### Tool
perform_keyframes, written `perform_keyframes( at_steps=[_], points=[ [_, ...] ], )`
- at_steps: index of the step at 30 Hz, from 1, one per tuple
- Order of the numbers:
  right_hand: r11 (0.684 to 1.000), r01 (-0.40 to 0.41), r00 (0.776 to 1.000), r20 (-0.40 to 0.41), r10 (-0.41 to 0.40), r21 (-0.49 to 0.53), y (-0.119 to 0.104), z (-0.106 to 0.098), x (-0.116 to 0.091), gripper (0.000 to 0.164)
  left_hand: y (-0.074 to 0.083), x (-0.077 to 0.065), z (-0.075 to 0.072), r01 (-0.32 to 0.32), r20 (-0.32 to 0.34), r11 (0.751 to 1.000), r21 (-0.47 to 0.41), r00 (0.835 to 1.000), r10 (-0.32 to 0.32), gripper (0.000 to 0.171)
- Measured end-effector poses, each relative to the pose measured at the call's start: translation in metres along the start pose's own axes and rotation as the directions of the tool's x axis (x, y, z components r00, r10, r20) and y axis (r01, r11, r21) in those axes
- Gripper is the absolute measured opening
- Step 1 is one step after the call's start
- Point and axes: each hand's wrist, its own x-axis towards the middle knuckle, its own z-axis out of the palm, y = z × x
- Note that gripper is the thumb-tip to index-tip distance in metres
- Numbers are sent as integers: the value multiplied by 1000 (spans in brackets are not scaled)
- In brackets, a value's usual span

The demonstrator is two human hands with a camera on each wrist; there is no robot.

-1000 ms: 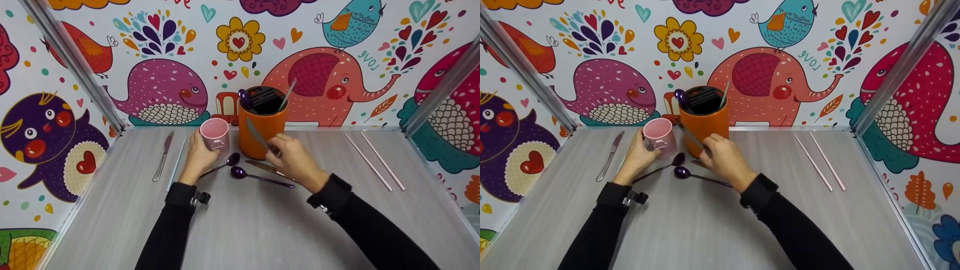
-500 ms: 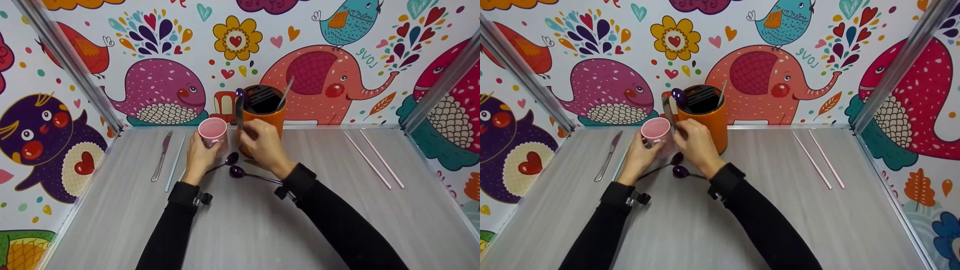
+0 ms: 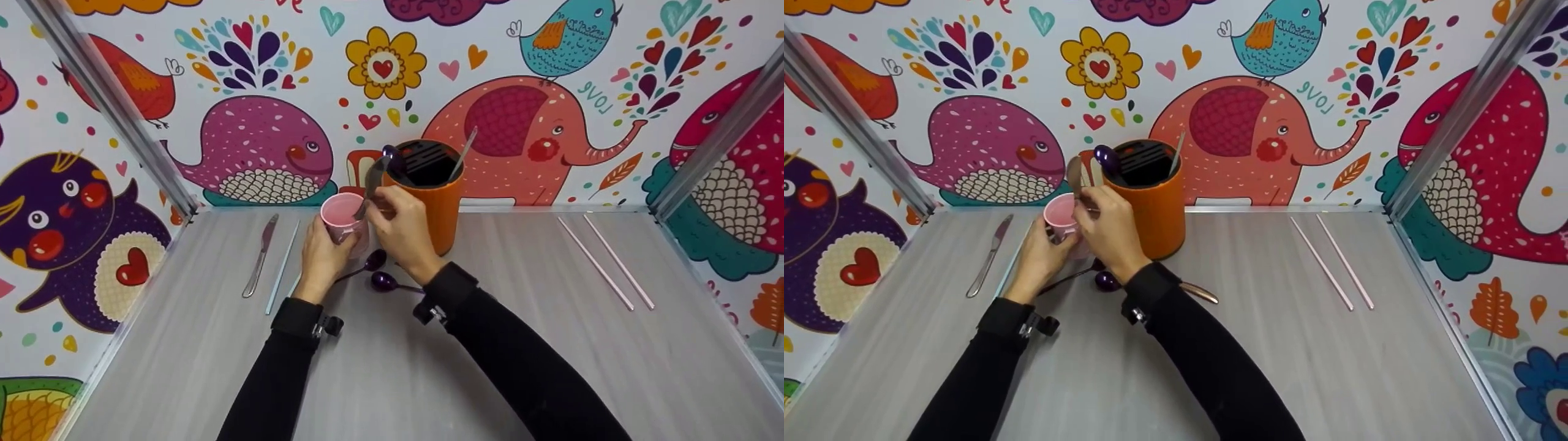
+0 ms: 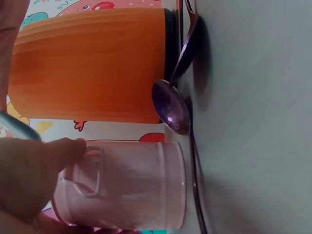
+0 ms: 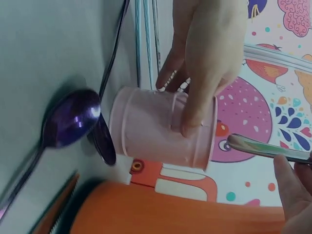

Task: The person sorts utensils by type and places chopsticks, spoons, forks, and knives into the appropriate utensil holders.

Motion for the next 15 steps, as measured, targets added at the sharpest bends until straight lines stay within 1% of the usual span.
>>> perform_keyframes(
  at_steps=[1,4,5,10,11,12,14,15],
  points=[
    [1000,-7,1000,4,7,1,0,4,1,18,5,-1,-5,11,14,1000,-4,1000,-11,83],
    [999,-32,999,11,32,-11,1,15,3,18,4,-1,-8,19,24,1000,11,1000,-20,83],
    [999,-44,999,15,44,-20,1,18,3,18,2,-1,-9,6,22,1000,6,1000,-6,84],
    [991,-95,993,59,101,-90,4,30,3,22,-49,21,21,-51,-27,998,21,998,52,89],
    [989,-107,991,67,114,-105,6,33,4,24,-50,20,21,-65,-29,998,18,997,65,89],
    [986,-120,989,75,129,-117,8,34,4,26,-58,25,28,-59,-32,998,29,998,59,91],
    [979,-146,983,91,160,-144,11,39,5,27,-59,26,30,-54,-27,998,20,998,55,92],
    [975,-155,980,98,172,-159,13,41,5,27,-58,26,29,-45,-11,999,18,999,46,93]
  ],
)
